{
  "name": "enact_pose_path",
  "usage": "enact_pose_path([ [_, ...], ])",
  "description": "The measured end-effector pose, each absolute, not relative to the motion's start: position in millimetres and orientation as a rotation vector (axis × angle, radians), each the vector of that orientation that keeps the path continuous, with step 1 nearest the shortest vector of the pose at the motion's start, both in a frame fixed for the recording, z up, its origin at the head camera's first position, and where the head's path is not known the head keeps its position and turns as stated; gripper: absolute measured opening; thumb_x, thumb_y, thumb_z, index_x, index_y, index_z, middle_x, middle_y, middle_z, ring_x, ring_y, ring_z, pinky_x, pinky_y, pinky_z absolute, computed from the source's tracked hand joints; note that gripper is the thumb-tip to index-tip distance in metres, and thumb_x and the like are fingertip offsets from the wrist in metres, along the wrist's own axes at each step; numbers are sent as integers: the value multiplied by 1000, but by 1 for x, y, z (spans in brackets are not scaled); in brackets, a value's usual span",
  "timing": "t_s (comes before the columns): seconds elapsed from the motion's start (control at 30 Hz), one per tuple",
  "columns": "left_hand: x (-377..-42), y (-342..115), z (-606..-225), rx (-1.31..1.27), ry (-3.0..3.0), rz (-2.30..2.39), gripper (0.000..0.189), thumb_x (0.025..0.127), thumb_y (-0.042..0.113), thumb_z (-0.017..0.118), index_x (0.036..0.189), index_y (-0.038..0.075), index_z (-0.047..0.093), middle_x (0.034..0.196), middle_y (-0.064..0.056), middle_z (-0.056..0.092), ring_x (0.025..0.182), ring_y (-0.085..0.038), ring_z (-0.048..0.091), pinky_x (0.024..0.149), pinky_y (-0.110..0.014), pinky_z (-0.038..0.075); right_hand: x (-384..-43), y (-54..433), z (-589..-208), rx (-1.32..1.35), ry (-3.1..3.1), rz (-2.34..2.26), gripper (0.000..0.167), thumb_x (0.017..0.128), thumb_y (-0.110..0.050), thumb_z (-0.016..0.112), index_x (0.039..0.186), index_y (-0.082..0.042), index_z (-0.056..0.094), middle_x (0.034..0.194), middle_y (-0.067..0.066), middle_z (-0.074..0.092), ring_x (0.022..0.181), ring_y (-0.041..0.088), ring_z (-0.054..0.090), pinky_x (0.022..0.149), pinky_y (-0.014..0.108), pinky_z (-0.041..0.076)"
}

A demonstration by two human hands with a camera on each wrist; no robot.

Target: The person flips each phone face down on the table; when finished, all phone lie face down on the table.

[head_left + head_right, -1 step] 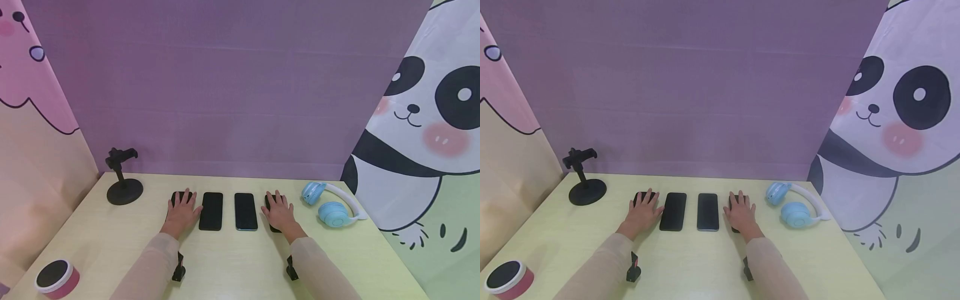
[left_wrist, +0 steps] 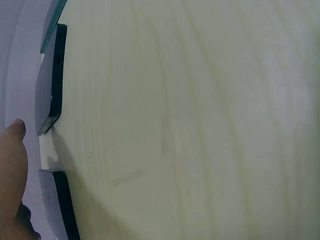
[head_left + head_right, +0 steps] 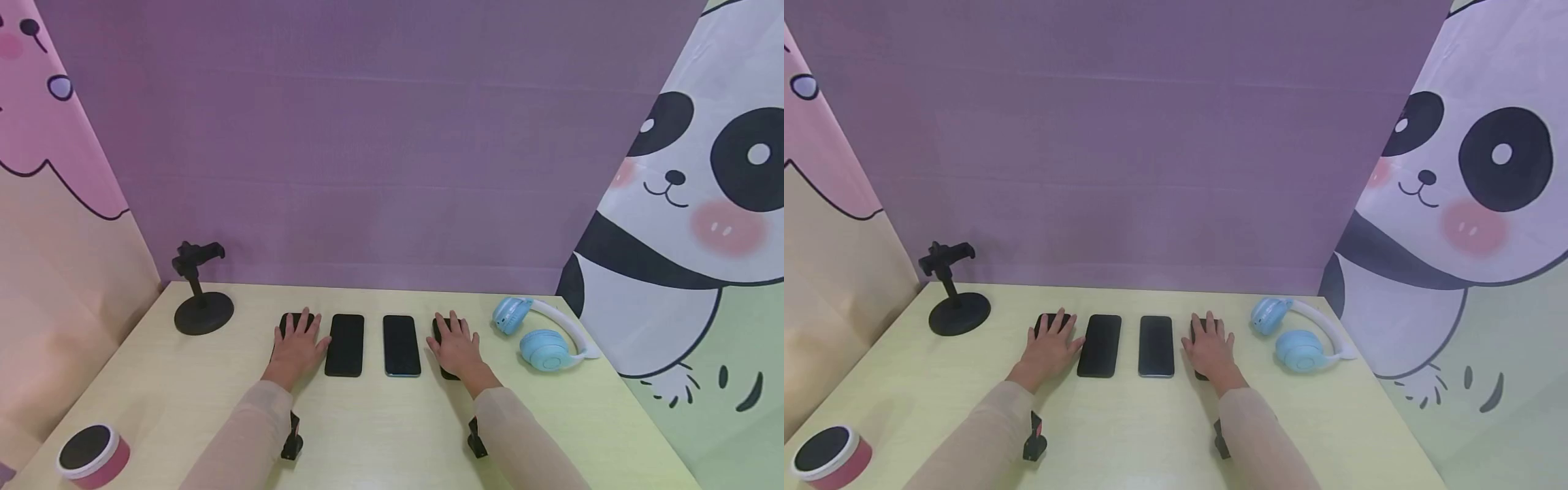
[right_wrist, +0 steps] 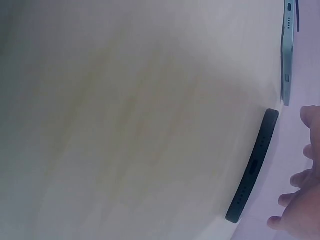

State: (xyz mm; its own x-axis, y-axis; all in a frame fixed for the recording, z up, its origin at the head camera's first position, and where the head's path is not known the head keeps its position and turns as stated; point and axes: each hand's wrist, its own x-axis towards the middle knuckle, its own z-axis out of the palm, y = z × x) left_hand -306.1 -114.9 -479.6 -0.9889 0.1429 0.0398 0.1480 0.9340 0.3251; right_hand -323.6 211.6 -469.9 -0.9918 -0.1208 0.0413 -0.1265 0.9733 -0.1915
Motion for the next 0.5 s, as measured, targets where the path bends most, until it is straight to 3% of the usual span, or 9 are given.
enact_pose_path([
  [0.27,-302,-112,-475,-257,-3047,-589,64,104,43,39,155,7,25,159,-22,10,141,-49,6,109,-64,9,-322,215,-465,220,-3087,379,62,103,-36,46,153,-3,27,155,28,17,138,50,19,104,68,18],
  [0.5,-305,-81,-473,-364,-2945,-752,65,104,43,42,154,5,26,156,-25,17,141,-47,15,109,-58,22,-318,235,-453,257,-3061,689,63,104,-29,44,152,5,19,152,34,17,136,52,21,105,65,22],
])
